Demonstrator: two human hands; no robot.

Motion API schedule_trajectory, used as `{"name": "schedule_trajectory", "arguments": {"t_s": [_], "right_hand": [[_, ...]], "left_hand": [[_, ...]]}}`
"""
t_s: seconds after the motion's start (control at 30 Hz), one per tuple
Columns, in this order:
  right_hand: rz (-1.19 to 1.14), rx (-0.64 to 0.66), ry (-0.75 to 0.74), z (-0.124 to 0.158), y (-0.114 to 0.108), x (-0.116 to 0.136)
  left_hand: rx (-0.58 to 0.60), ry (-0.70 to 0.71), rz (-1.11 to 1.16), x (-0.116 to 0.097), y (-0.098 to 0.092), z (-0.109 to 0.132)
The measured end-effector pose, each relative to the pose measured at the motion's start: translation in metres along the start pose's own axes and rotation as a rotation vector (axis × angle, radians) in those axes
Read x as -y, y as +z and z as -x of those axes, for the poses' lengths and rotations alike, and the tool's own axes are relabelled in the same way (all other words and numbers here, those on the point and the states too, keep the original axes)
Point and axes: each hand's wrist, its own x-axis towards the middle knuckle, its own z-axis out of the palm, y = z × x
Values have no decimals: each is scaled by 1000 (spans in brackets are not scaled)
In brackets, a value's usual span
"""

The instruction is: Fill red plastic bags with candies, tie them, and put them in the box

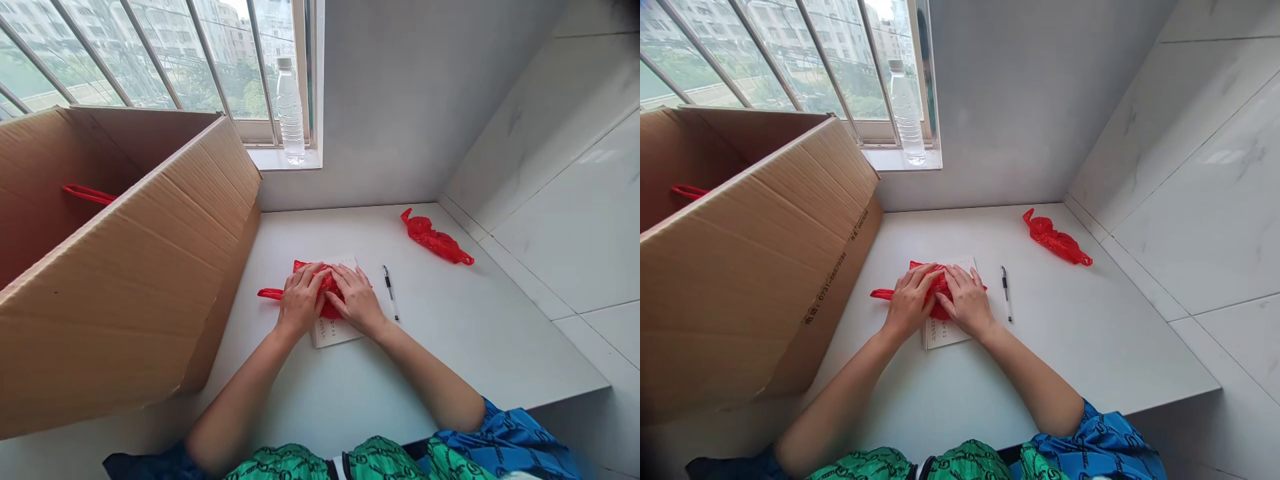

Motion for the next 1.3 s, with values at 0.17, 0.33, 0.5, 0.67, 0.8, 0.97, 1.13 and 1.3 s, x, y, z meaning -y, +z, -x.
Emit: {"name": "schedule_trajectory", "arguments": {"t_s": [0.17,0.33,0.5,0.67,0.8,0.97,1.13,1.3], "right_hand": [[117,191,6,5,16,-1],[127,244,2,6,13,-5],[125,254,0,6,15,-4],[99,206,-78,5,12,-16],[92,6,-144,-1,-14,-32],[-90,-212,-57,-1,-44,-32],[-244,-321,-86,6,-53,-20],[-482,-547,40,10,-68,-10]], "left_hand": [[232,-87,-57,12,24,7],[283,-159,-45,14,26,13],[306,-178,-4,13,27,11],[301,-142,66,18,18,12],[94,-122,60,16,-9,16],[-15,85,97,1,-17,19],[122,63,215,-9,-8,8],[122,-289,823,-17,-45,-13]]}}
